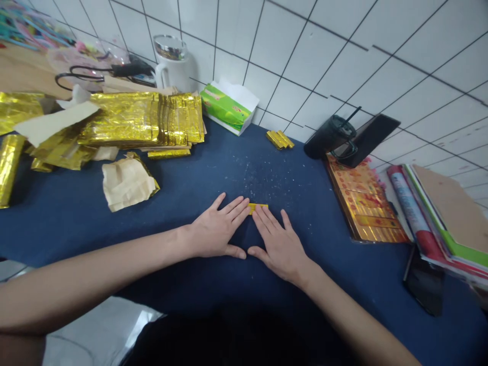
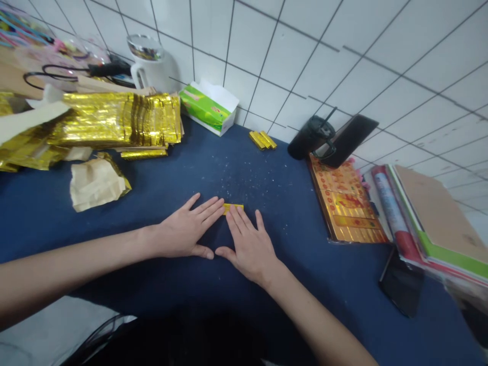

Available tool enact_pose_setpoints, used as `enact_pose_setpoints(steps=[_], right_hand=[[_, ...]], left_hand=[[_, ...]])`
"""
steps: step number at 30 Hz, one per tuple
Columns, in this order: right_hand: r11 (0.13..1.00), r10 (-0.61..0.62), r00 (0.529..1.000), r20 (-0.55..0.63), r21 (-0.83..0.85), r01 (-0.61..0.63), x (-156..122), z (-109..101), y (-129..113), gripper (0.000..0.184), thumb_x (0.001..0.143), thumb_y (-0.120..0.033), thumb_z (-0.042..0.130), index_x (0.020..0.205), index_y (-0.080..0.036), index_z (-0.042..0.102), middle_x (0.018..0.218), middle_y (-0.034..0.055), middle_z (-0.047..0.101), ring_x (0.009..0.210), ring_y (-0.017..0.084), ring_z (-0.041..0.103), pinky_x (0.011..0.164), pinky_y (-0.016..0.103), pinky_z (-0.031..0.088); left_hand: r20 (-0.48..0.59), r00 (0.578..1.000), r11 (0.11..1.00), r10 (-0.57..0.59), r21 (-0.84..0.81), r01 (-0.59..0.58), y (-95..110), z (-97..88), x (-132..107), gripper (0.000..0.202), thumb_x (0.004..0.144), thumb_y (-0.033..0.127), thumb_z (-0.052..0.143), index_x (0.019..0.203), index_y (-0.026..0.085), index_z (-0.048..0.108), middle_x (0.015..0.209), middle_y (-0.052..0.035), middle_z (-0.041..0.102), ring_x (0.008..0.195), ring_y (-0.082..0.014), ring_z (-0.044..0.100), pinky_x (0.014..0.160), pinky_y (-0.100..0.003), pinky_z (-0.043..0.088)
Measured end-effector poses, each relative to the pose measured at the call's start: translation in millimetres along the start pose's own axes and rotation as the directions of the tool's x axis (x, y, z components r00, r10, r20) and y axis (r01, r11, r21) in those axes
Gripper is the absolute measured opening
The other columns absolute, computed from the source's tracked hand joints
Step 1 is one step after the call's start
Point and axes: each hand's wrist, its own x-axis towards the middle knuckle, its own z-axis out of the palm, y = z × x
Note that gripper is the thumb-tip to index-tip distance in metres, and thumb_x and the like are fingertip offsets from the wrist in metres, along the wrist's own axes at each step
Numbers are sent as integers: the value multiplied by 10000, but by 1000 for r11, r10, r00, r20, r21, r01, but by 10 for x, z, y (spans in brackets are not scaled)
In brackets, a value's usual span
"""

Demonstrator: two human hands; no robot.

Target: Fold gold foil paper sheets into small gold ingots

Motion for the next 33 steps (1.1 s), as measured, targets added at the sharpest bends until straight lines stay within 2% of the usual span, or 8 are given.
enact_pose_setpoints(steps=[4,9,13,19,23,26,28,33], right_hand=[[999,38,999,-15,-9,-38,-89,22,122,713,863,-610,226,1399,-139,225,1456,97,252,1345,262,184,1053,574,136],[997,80,996,-37,-11,-81,-69,-22,95,702,856,-627,206,1367,-159,318,1440,71,297,1341,305,174,1030,623,107],[998,60,996,-70,14,-59,-63,-55,18,725,868,-611,187,1372,-100,288,1414,123,337,1337,282,202,1037,617,92],[999,24,993,-112,33,-21,-119,14,-72,748,865,-610,211,1344,-50,336,1405,175,334,1331,274,227,1067,563,95],[999,23,993,-117,40,-18,-119,35,-81,740,865,-600,232,1344,-45,334,1408,188,325,1331,279,224,1065,561,118],[999,23,993,-114,47,-17,-107,36,-70,695,882,-555,239,1340,-42,340,1395,194,347,1324,281,242,1064,563,119],[999,26,994,-111,49,-21,-106,39,-62,678,888,-536,242,1343,-41,335,1392,193,354,1322,278,250,1066,559,117],[998,41,995,-89,41,-37,-119,23,-57,685,890,-538,242,1371,-52,273,1430,168,281,1332,271,226,1056,581,129]], left_hand=[[11,1000,1000,-3,0,3,-9,-2,-5,940,740,759,228,1397,85,211,1464,-178,165,1359,-288,123,1068,-508,14],[21,1000,1000,-2,13,2,11,-26,-4,930,751,746,241,1393,73,212,1462,-183,160,1360,-279,120,1069,-503,23],[29,999,999,19,36,-20,-63,-68,16,891,768,713,297,1397,90,204,1463,-170,174,1360,-286,111,1061,-526,29],[49,989,989,136,44,-138,-306,-166,30,839,764,692,363,1407,178,198,1457,-113,242,1360,-278,120,1070,-509,55],[-39,997,992,73,106,-68,-97,-196,83,934,738,738,312,1395,82,216,1442,-202,223,1352,-310,134,1063,-530,35],[-36,988,988,152,16,-152,170,-142,160,986,726,766,251,1405,59,149,1452,-195,196,1358,-287,125,1073,-500,72],[-25,988,987,152,-44,-153,258,-88,194,966,753,744,231,1406,42,112,1460,-192,170,1359,-277,125,1071,-474,125],[9,996,994,90,-55,-89,87,-32,120,921,769,727,239,1413,81,114,1467,-169,164,1358,-265,139,1078,-497,50]])
